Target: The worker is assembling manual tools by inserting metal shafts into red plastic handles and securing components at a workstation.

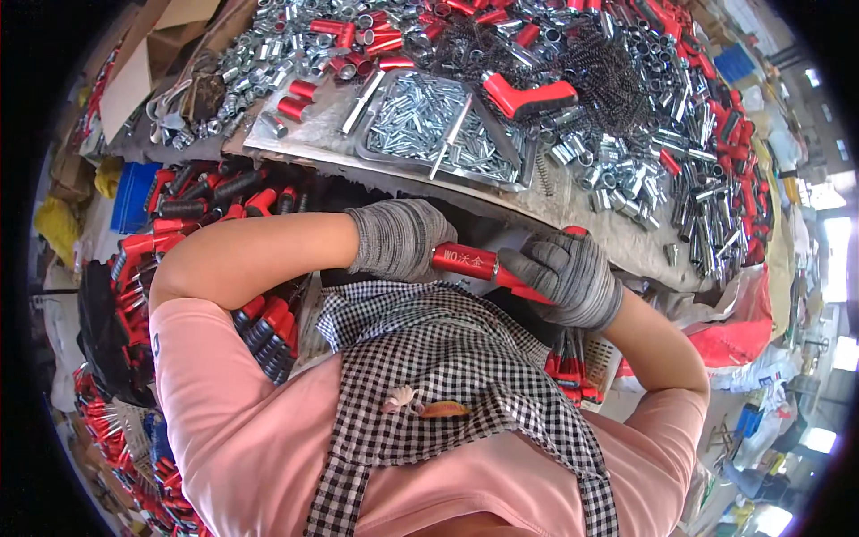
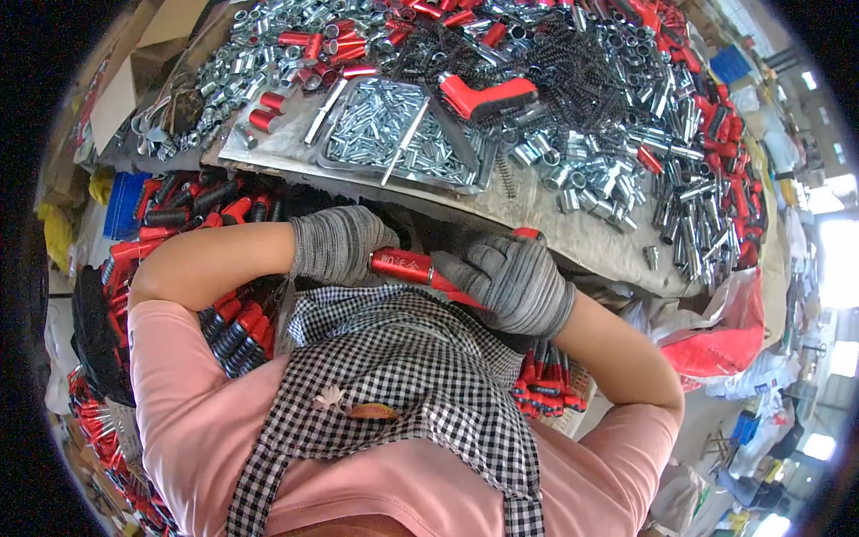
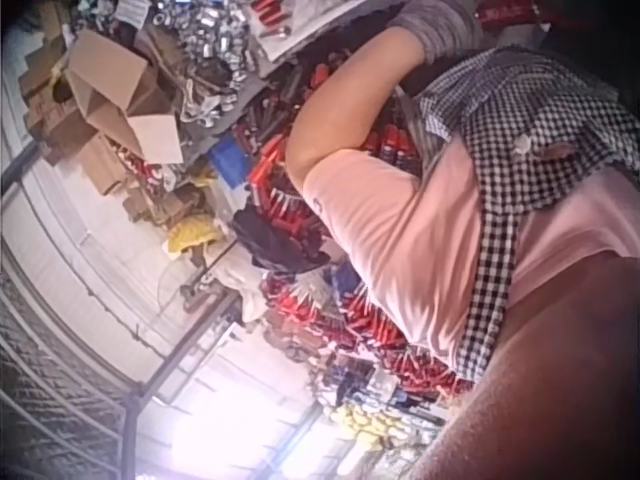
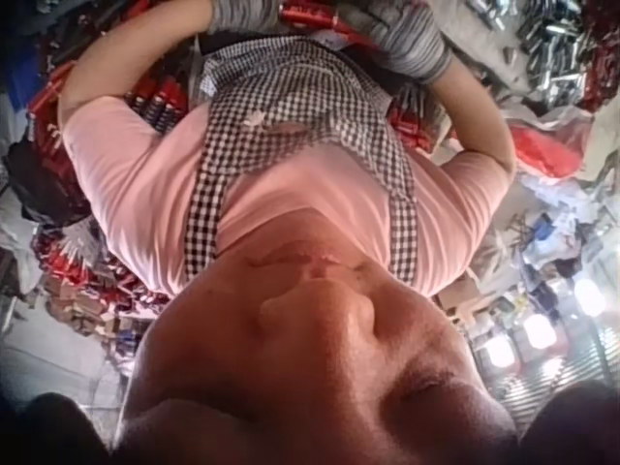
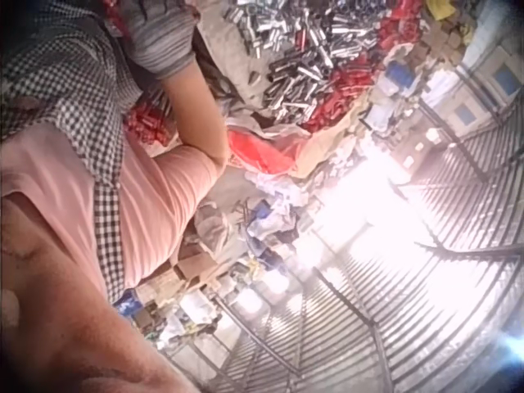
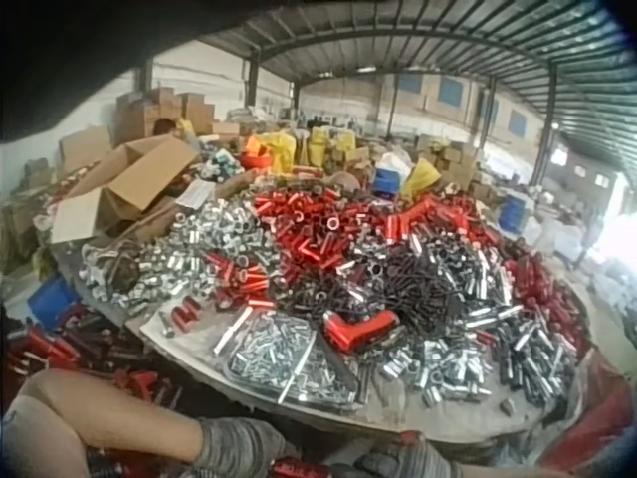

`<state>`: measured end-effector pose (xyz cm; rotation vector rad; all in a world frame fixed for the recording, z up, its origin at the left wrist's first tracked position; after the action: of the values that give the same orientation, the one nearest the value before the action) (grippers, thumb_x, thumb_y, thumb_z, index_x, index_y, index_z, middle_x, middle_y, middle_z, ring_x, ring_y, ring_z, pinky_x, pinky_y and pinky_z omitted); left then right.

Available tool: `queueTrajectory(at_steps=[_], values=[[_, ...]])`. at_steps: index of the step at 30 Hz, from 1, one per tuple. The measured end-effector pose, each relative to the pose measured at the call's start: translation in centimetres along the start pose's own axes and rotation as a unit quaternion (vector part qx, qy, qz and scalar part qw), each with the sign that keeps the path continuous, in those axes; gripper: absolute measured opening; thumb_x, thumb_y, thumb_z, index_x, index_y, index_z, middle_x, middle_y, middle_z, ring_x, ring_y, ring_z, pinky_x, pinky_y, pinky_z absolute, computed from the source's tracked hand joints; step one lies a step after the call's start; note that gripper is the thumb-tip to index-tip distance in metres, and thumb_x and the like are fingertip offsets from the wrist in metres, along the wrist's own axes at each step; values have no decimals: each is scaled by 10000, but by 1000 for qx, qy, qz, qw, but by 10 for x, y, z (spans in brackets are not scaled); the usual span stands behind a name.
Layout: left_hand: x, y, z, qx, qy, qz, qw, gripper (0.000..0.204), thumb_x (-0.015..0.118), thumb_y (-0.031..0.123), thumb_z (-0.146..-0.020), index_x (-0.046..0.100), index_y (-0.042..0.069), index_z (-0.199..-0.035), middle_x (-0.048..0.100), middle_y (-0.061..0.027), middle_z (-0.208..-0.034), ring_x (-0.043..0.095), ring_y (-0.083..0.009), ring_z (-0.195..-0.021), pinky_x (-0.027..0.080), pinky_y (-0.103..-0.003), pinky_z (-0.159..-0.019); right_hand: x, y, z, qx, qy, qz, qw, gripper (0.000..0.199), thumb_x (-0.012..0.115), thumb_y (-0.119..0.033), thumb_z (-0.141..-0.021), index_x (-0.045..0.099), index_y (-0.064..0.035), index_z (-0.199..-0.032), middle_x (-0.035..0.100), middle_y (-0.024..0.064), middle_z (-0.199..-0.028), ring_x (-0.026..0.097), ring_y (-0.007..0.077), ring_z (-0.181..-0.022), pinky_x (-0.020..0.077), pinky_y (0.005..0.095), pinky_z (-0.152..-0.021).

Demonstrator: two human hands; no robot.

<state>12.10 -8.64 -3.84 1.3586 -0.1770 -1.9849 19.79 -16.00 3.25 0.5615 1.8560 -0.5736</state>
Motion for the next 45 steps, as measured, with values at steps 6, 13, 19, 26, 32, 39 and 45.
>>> queueTrajectory(at_steps=[6, 13, 19, 26, 32, 39, 45], values=[[12, 0, -2, 51, -48, 11, 998, 306, 729, 285, -666, 662, 57, -859, 645, -134, -696, 635, -287, -671, 501, -385, -646, 0, -10, -4, -43, 23, 14, 999, 464, 751, -214, -602, 626, -91, -1031, 580, 75, -810, 598, 251, -664, 484, 357, -540], [42, 4, 6, 75, -136, 188, 970, 345, 763, 278, -638, 647, 29, -846, 636, -120, -671, 618, -232, -628, 490, -355, -609, -10, -34, -10, -190, -5, -1, 982, 379, 620, -134, -692, 640, -49, -1062, 577, 88, -723, 586, 226, -616, 467, 353, -497], [-5, -3, 6, -8, 16, -28, 999, 276, 710, 278, -689, 667, 78, -873, 653, -149, -737, 638, -330, -706, 504, -411, -651, -3, -7, -10, -19, 20, -26, 999, 488, 716, -125, -644, 593, -54, -1111, 632, 122, -846, 643, 295, -700, 519, 382, -578], [-34, -2, 20, -39, 87, -108, 990, 171, 668, 255, -723, 664, 130, -839, 652, -130, -738, 646, -321, -729, 498, -434, -654, -8, 11, -9, 129, 78, -98, 984, 514, 742, -231, -674, 599, -88, -1146, 624, 132, -795, 615, 310, -654, 502, 404, -564], [-10, 2, 15, -23, 1, -94, 995, 252, 708, 249, -665, 660, 80, -845, 643, -158, -736, 639, -336, -724, 502, -424, -673, -6, 4, -11, 57, 37, -77, 995, 519, 710, -77, -595, 606, -52, -1102, 630, 134, -889, 641, 300, -683, 537, 379, -609], [42, 6, 10, 66, -127, 170, 975, 283, 708, 239, -670, 619, 15, -820, 611, -137, -645, 584, -250, -577, 464, -366, -563, -11, -40, -8, -196, 8, 49, 979, 367, 604, -146, -696, 639, -41, -1046, 537, 36, -653, 550, 189, -556, 432, 329, -466], [2, 2, 4, 40, 7, -5, 999, 261, 690, 298, -696, 651, 60, -796, 645, -146, -701, 633, -320, -673, 498, -403, -637, 3, -19, -6, -62, -23, 7, 998, 398, 672, -113, -649, 623, -53, -1039, 621, 125, -855, 640, 285, -711, 534, 389, -596]])
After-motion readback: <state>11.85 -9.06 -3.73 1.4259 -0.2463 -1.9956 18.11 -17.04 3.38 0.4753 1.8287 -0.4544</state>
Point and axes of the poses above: each hand's wrist, its own z-axis away from the middle knuckle, its own x-axis out of the palm, y = z × x, the point moved 10 cm from there along -z, towards the middle knuckle
